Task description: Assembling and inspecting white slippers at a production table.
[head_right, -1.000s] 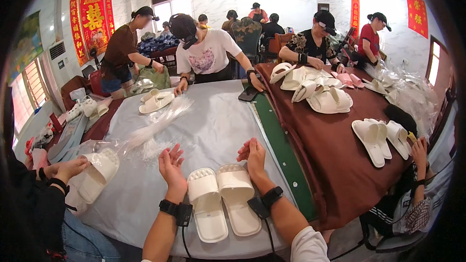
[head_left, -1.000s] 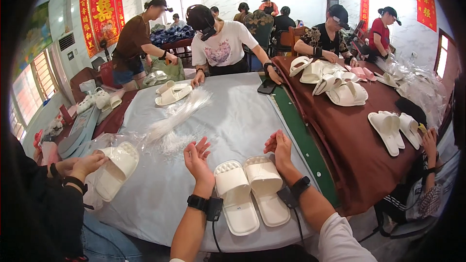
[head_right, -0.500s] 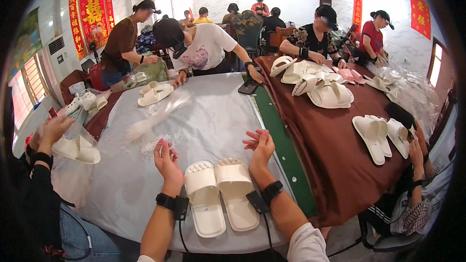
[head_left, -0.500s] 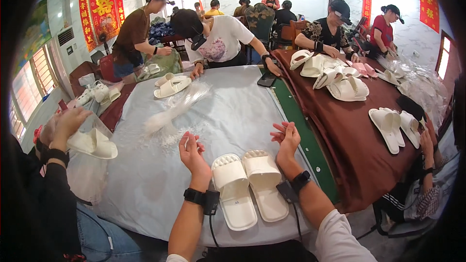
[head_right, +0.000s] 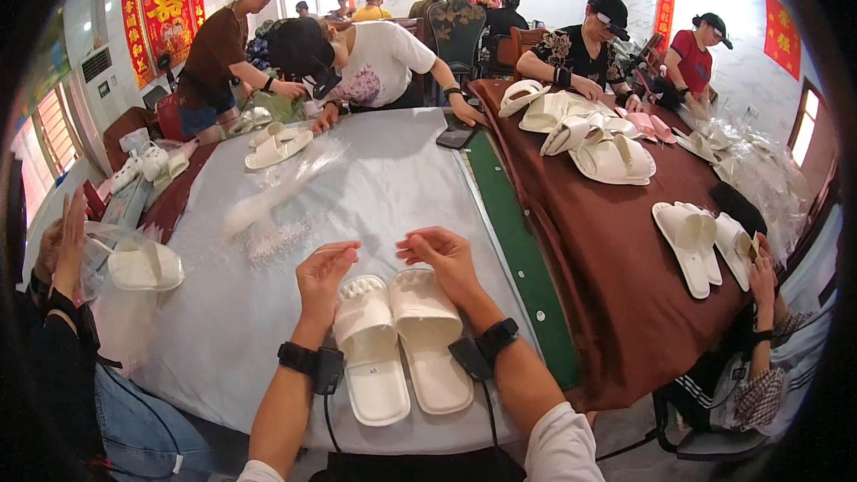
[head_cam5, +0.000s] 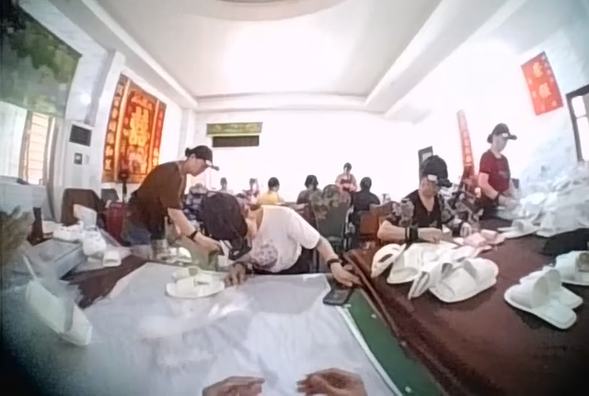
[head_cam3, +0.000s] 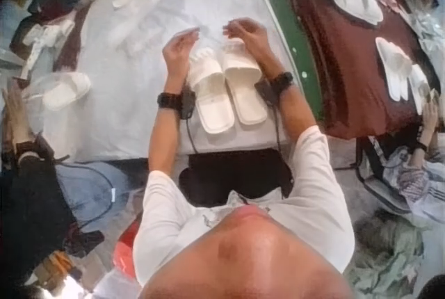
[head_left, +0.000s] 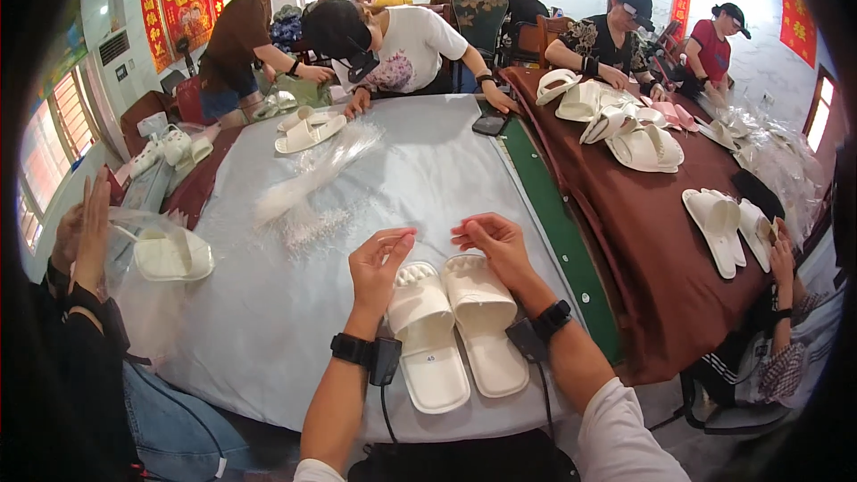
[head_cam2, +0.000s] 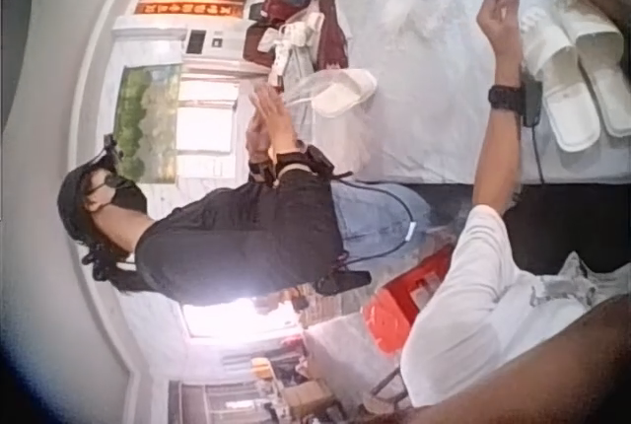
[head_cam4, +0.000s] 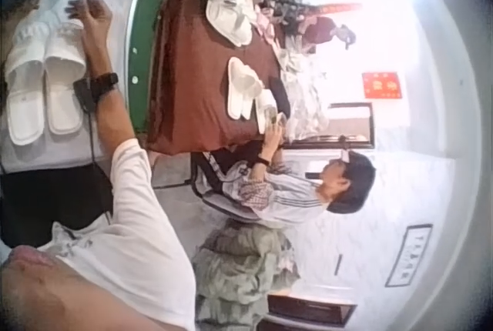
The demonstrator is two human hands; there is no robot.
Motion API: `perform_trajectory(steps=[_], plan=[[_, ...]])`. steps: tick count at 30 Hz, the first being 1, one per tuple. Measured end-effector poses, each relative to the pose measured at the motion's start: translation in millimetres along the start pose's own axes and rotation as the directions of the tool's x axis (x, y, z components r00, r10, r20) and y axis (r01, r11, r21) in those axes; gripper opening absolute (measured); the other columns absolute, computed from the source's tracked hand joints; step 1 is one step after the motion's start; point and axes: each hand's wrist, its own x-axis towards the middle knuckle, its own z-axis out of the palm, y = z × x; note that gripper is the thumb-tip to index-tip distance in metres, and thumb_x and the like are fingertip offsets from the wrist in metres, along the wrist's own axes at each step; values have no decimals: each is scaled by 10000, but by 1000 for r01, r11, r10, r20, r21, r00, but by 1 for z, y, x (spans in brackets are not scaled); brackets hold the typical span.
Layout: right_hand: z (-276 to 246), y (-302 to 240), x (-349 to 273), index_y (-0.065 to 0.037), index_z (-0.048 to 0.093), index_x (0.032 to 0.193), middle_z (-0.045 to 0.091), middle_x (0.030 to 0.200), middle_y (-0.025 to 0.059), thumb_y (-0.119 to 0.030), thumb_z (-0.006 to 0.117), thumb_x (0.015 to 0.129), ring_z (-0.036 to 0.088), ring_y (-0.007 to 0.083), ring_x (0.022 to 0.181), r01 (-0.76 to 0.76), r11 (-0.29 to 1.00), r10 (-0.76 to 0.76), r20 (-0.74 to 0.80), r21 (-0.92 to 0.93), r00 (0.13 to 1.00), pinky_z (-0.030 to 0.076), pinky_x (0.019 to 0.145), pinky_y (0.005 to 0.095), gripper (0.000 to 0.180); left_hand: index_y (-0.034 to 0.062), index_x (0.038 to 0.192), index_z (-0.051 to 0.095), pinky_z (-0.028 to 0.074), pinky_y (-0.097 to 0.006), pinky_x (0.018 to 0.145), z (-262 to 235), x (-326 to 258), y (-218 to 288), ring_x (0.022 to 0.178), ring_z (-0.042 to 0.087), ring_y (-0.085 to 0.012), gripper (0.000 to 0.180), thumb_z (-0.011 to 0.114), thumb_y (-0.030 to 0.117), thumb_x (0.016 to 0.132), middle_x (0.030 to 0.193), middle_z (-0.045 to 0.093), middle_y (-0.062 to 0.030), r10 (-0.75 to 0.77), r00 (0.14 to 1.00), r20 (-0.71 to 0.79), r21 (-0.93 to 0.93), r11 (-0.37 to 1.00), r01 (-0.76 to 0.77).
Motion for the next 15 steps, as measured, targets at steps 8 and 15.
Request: perform_trajectory(steps=[8,15], plan=[[5,0,0,-27,590,1086,697,1113,117,-257,610,1025,682,219,1043,-39,993,21,158,113,987,542,907,355,238,45,1002,781,497,-277,733,1,-5,9,791,636,-126,162,782,24,841,912,745,-68,92,916,390,356,903,-242],[-11,-11,-3,-69,447,1322,542,849,-20,-228,603,1030,593,140,846,-23,849,-66,149,528,987,511,908,354,367,51,1011,781,512,-273,717,1,-6,14,778,652,-129,166,778,52,846,876,751,-69,0,882,471,383,901,-205]])
